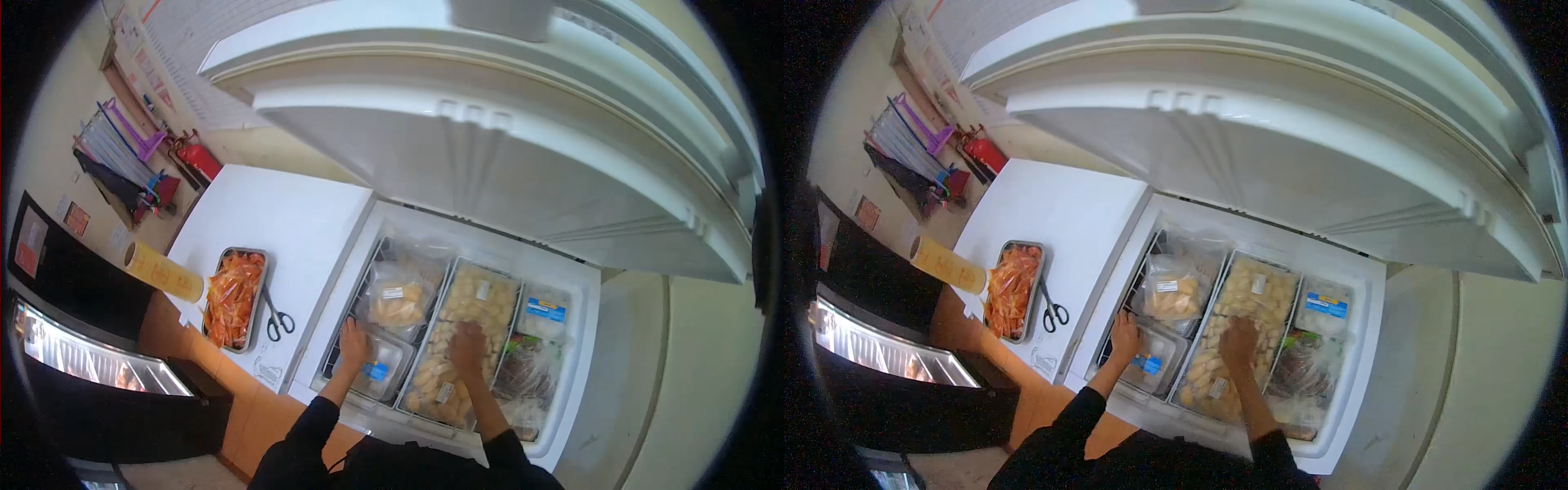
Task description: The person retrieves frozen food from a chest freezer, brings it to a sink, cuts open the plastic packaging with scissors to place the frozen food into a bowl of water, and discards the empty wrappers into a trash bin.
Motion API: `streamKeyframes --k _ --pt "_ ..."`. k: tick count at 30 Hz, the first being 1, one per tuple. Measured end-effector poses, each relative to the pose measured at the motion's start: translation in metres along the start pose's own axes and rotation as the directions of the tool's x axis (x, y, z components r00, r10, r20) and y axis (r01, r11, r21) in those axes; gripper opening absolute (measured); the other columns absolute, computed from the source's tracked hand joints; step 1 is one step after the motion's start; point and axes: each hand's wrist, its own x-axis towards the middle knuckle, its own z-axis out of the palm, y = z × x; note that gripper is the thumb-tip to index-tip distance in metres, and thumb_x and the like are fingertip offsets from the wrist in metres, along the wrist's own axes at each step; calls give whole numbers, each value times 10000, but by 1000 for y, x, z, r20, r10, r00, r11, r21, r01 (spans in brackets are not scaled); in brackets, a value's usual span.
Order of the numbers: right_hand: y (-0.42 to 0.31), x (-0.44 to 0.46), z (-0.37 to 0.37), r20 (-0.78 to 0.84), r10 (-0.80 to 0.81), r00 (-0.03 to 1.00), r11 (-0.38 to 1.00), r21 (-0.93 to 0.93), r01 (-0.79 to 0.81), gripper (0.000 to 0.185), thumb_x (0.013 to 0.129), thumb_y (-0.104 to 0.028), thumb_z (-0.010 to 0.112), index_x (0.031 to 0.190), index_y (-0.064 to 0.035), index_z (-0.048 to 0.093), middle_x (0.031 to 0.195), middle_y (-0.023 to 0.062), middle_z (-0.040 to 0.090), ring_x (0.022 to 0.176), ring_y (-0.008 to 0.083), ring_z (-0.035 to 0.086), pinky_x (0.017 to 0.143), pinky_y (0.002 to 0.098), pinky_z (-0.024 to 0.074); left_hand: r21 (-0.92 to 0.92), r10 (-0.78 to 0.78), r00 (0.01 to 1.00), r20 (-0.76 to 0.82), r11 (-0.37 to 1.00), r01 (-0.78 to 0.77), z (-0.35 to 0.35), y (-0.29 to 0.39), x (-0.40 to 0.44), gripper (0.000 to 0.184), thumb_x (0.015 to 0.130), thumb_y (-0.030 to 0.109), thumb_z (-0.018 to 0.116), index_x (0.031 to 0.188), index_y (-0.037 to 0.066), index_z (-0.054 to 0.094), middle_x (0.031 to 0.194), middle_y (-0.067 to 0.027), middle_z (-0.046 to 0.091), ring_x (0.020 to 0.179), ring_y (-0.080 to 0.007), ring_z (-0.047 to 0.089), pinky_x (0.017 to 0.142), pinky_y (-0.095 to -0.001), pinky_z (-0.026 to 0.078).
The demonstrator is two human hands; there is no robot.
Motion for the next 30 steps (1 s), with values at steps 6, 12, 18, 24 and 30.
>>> streamKeyframes --k 6,12,18,24,30 --pt "-21 31 80 263 -441 858 872 -99 479 274 576 -129 569 839 -65 609 890 105 539 903 271 507 777 427 383 452 496 691 525 525 -721 32 -68 28 390 795 207 439 1096 1 577 1174 -151 532 1204 -281 384 1039 -399 241" --pt "-33 46 80 688 -279 670 848 -151 509 329 605 -184 580 912 -71 622 940 70 584 941 239 533 817 386 402 678 718 533 447 118 -726 89 -83 92 307 836 244 415 1034 141 626 1222 -46 529 1213 -237 390 1072 -447 100" --pt "-45 69 78 863 -127 488 836 -171 521 293 657 -217 595 927 -107 619 954 75 599 1000 230 535 824 404 451 156 443 264 857 266 -951 15 -52 134 238 785 270 501 948 192 655 1035 10 622 1064 -176 526 1074 -412 98" --pt "-33 67 74 840 -358 409 685 -62 726 249 745 -269 556 976 -187 604 984 1 600 981 209 536 668 370 516 153 568 347 747 361 -920 30 -68 131 275 718 317 576 973 236 637 1014 38 621 1040 -159 535 1058 -388 129" --pt "-28 71 77 838 -467 282 570 42 821 203 793 -294 530 958 -202 603 1006 -22 578 992 198 527 647 335 529 88 711 427 559 461 -883 44 -78 127 230 714 314 586 915 224 653 1032 26 616 1065 -138 513 1054 -373 156"
